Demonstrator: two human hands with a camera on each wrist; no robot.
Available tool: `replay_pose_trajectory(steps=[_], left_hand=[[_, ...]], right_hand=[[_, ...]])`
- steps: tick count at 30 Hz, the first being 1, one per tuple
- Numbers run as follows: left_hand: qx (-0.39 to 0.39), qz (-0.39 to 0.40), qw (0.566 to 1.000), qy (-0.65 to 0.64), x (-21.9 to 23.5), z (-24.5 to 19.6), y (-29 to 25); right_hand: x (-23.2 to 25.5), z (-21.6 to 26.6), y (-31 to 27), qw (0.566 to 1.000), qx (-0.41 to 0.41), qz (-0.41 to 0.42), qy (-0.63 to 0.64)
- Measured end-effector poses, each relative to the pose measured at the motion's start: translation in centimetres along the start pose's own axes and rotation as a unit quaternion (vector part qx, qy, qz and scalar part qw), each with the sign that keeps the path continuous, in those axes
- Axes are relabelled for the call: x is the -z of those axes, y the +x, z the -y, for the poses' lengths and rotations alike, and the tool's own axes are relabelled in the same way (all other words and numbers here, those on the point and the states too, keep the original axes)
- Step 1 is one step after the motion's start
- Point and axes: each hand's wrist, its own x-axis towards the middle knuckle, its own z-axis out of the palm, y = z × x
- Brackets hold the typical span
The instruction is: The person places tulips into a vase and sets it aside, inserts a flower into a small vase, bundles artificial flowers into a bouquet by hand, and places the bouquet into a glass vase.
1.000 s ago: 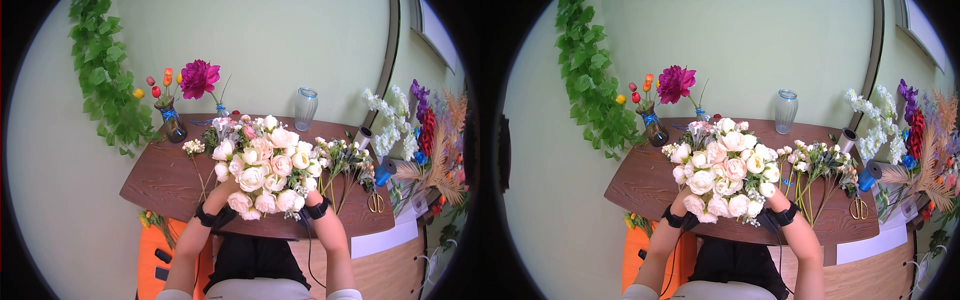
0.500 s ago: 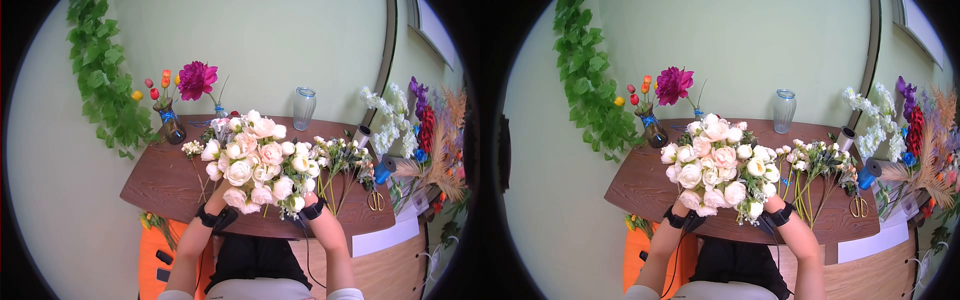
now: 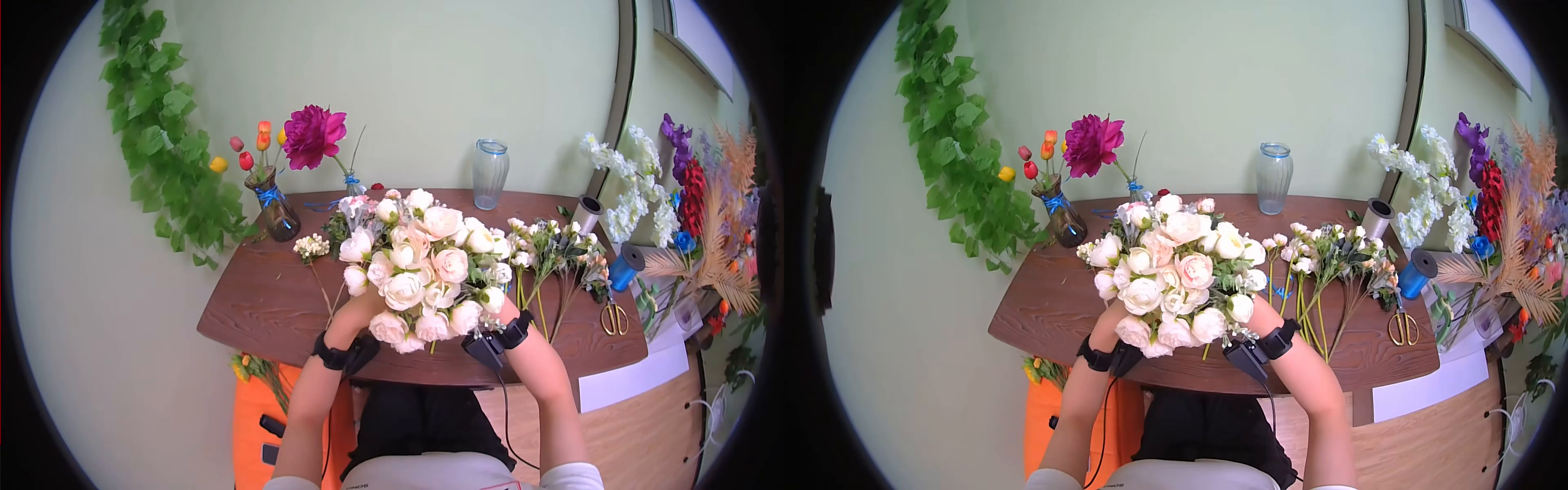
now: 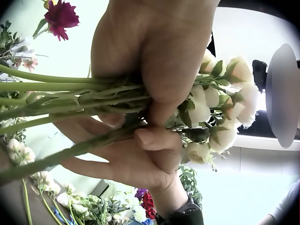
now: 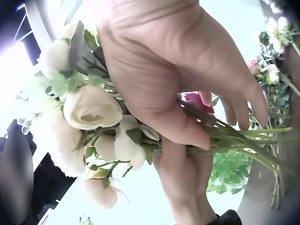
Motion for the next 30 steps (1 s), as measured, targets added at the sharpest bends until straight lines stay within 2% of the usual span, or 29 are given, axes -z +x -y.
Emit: replay_pose_trajectory(steps=[6,11,17,19,20,21,23,25,30], left_hand=[[0.001,-0.001,1.0,0.014,-0.2,0.5,0.4],[-0.065,0.197,0.977,0.051,1.1,4.7,1.7],[-0.068,0.184,0.98,0.028,0.2,3.7,2.8],[-0.07,0.179,0.981,0.017,-0.4,2.7,5.3],[-0.071,0.176,0.982,0.012,1.5,4.4,0.0],[-0.072,0.174,0.982,0.007,1.5,4.4,-0.2],[-0.074,0.17,0.983,-0.003,-0.2,2.3,6.1],[-0.075,0.165,0.983,-0.013,0.2,2.4,5.5],[-0.076,0.155,0.984,-0.037,0.5,2.2,4.9]], right_hand=[[0.6,0.3,0.1,1.0,0.011,0.002,0.016],[0.7,0.3,0.3,0.999,0.015,0.005,0.036],[-0.2,0.8,1.6,0.998,0.03,0.012,0.055],[-0.5,1.0,2.5,0.997,0.035,0.015,0.061],[-0.5,1.1,2.7,0.997,0.037,0.016,0.063],[-0.4,1.0,1.9,0.997,0.04,0.017,0.066],[-0.2,0.7,0.4,0.996,0.044,0.019,0.072],[-0.7,1.0,1.8,0.995,0.048,0.021,0.079],[-0.2,0.8,0.3,0.993,0.058,0.026,0.098]])
